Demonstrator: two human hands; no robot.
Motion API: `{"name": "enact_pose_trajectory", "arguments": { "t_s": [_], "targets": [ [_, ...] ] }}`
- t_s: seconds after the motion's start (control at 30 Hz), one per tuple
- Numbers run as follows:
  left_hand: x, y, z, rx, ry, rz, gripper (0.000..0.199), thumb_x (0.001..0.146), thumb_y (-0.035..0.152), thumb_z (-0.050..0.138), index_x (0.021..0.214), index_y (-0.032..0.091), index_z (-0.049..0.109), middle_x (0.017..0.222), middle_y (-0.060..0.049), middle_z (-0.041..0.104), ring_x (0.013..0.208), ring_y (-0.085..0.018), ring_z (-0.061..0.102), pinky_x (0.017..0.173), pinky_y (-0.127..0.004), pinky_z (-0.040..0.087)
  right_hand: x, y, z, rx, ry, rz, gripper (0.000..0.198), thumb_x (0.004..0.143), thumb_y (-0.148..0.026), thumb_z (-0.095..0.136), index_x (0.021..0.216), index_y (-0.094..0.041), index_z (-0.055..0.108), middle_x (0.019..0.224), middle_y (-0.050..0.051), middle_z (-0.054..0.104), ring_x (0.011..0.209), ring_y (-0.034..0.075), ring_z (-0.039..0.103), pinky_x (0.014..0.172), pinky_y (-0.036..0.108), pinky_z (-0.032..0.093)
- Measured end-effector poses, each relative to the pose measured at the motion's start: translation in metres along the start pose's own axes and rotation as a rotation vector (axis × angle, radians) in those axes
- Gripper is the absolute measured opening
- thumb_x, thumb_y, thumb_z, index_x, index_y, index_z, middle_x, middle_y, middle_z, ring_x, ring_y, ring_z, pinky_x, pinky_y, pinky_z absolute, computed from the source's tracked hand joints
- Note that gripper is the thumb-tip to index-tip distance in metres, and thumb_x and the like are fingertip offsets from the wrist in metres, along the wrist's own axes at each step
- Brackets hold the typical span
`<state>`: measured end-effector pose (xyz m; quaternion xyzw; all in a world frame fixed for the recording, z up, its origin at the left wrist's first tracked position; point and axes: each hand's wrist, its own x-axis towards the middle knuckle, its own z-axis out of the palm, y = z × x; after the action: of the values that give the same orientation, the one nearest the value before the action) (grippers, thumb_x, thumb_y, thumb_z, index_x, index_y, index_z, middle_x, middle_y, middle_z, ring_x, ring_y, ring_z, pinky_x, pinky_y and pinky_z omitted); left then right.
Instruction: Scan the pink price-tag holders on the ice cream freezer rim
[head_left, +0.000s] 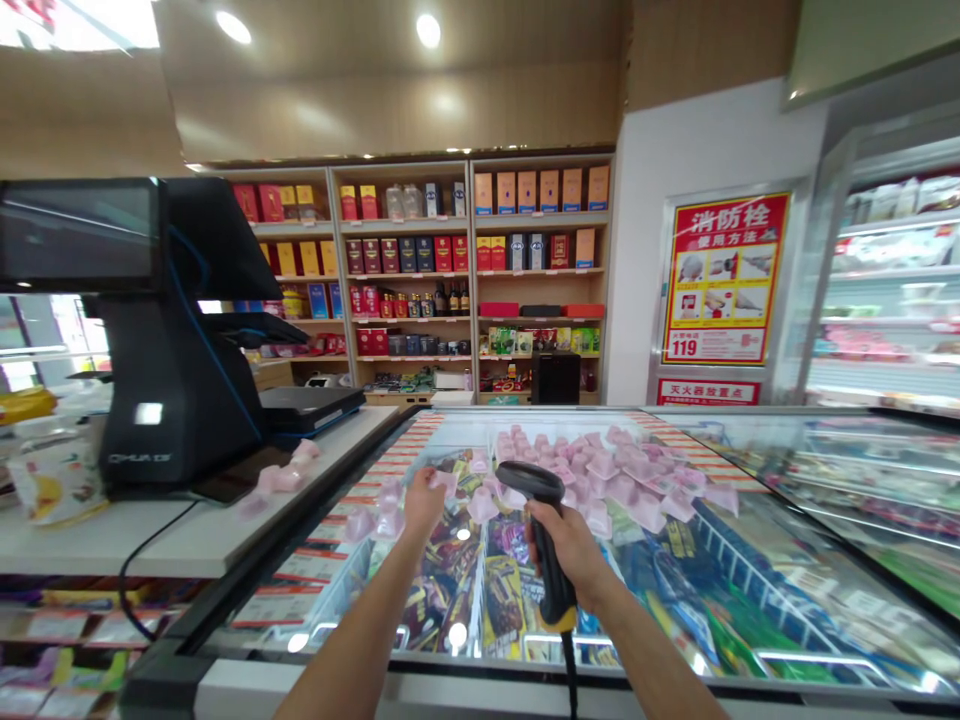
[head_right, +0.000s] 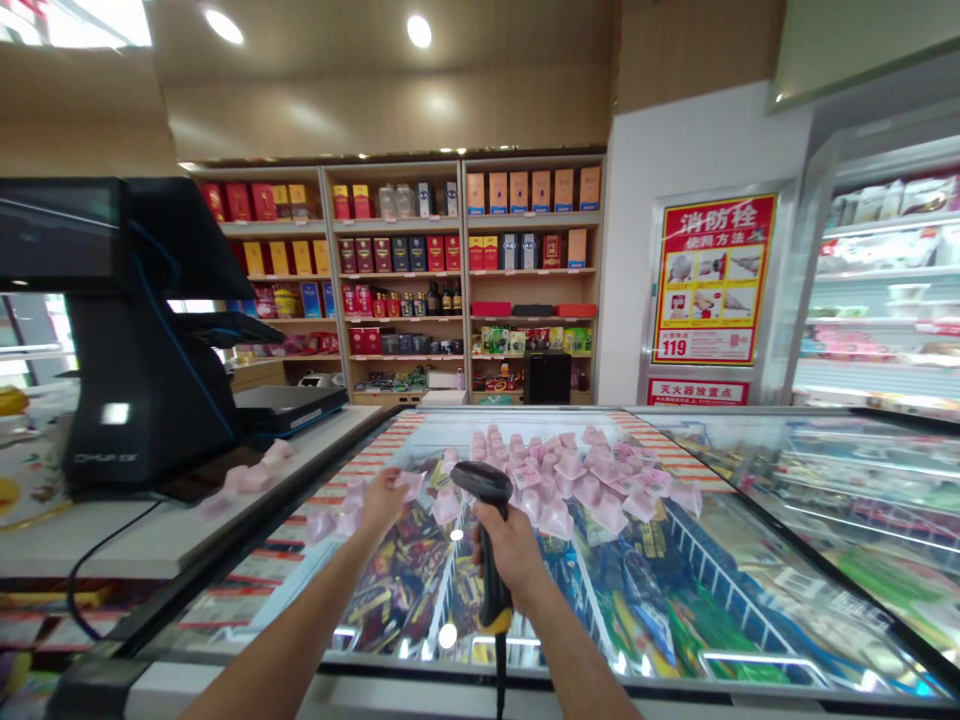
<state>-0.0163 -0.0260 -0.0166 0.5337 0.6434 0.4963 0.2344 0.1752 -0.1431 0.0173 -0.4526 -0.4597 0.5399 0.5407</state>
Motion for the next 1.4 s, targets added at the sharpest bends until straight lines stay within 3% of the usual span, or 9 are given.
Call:
{"name": "enact_pose_trajectory", "arguments": {
  "t_s": [0.07, 0.27, 0.33, 0.57, 0.73, 0.93, 1.17, 1.4],
  "targets": [
    [-0.006, -0.002, 0.007, 0.152, 0.010, 0.052, 0.032, 0.074, 0.016, 0.049, 0.106, 0.016, 0.047, 0.106, -0.010, 0.055, 0.099, -0.021, 0.050, 0.085, -0.037, 0.036, 0.001, 0.001, 0.000, -0.012, 0.007, 0.018, 0.030, 0.067, -0.043, 0.049, 0.057, -0.015, 0.048, 0.040, -0.003, 0.047, 0.034, 0.007, 0.042, 0.034, 0.020, 0.036],
    [-0.021, 0.001, 0.022, 0.341, -0.051, 0.160, 0.038, 0.068, 0.009, 0.045, 0.105, 0.016, 0.048, 0.112, -0.009, 0.054, 0.103, -0.019, 0.049, 0.086, -0.029, 0.034, 0.001, 0.004, 0.001, -0.060, -0.011, 0.024, 0.033, 0.068, -0.044, 0.048, 0.056, -0.014, 0.049, 0.038, -0.002, 0.048, 0.033, 0.007, 0.042, 0.036, 0.020, 0.036],
    [-0.020, 0.001, 0.011, 0.372, -0.041, 0.185, 0.038, 0.068, 0.010, 0.045, 0.105, 0.016, 0.048, 0.113, -0.009, 0.053, 0.105, -0.019, 0.046, 0.087, -0.028, 0.032, -0.001, 0.005, 0.002, -0.070, -0.016, 0.029, 0.033, 0.069, -0.044, 0.047, 0.056, -0.014, 0.049, 0.038, -0.002, 0.048, 0.033, 0.007, 0.042, 0.036, 0.020, 0.036],
    [-0.019, -0.014, -0.062, 0.381, 0.083, 0.144, 0.030, 0.066, 0.009, 0.047, 0.095, 0.013, 0.053, 0.110, -0.015, 0.050, 0.115, -0.028, 0.033, 0.095, -0.038, 0.021, -0.003, 0.007, 0.017, -0.021, -0.041, 0.061, 0.029, 0.068, -0.042, 0.048, 0.057, -0.015, 0.047, 0.039, -0.004, 0.047, 0.033, 0.007, 0.042, 0.035, 0.020, 0.036],
    [-0.012, -0.020, -0.063, 0.182, 0.056, 0.026, 0.028, 0.065, 0.005, 0.052, 0.090, 0.015, 0.055, 0.092, -0.008, 0.059, 0.103, -0.023, 0.046, 0.090, -0.034, 0.030, -0.005, 0.008, 0.028, -0.033, -0.074, 0.061, 0.025, 0.067, -0.039, 0.049, 0.059, -0.016, 0.046, 0.039, -0.004, 0.047, 0.033, 0.008, 0.042, 0.034, 0.021, 0.036],
    [0.010, 0.003, -0.038, -0.285, -0.078, -0.139, 0.023, 0.079, 0.027, 0.047, 0.097, 0.013, 0.052, 0.090, -0.004, 0.058, 0.076, -0.012, 0.056, 0.067, -0.031, 0.047, -0.008, 0.005, 0.027, 0.023, -0.127, 0.077, 0.026, 0.066, -0.041, 0.050, 0.061, -0.016, 0.047, 0.040, -0.004, 0.048, 0.033, 0.008, 0.042, 0.033, 0.021, 0.035],
    [0.011, 0.018, -0.022, -0.708, -0.202, -0.213, 0.024, 0.080, 0.027, 0.046, 0.100, 0.014, 0.051, 0.095, -0.005, 0.056, 0.077, -0.012, 0.056, 0.066, -0.030, 0.048, -0.016, -0.004, 0.022, 0.037, -0.124, 0.051, 0.028, 0.068, -0.041, 0.047, 0.058, -0.015, 0.048, 0.039, -0.003, 0.048, 0.033, 0.007, 0.041, 0.035, 0.020, 0.036],
    [0.015, 0.016, -0.017, -0.846, -0.198, -0.268, 0.027, 0.080, 0.028, 0.046, 0.103, 0.014, 0.050, 0.099, -0.006, 0.055, 0.081, -0.014, 0.055, 0.068, -0.033, 0.048, -0.017, -0.003, 0.018, 0.020, -0.106, 0.065, 0.032, 0.067, -0.044, 0.047, 0.056, -0.014, 0.048, 0.039, -0.003, 0.047, 0.034, 0.007, 0.041, 0.036, 0.020, 0.036]
  ]
}}
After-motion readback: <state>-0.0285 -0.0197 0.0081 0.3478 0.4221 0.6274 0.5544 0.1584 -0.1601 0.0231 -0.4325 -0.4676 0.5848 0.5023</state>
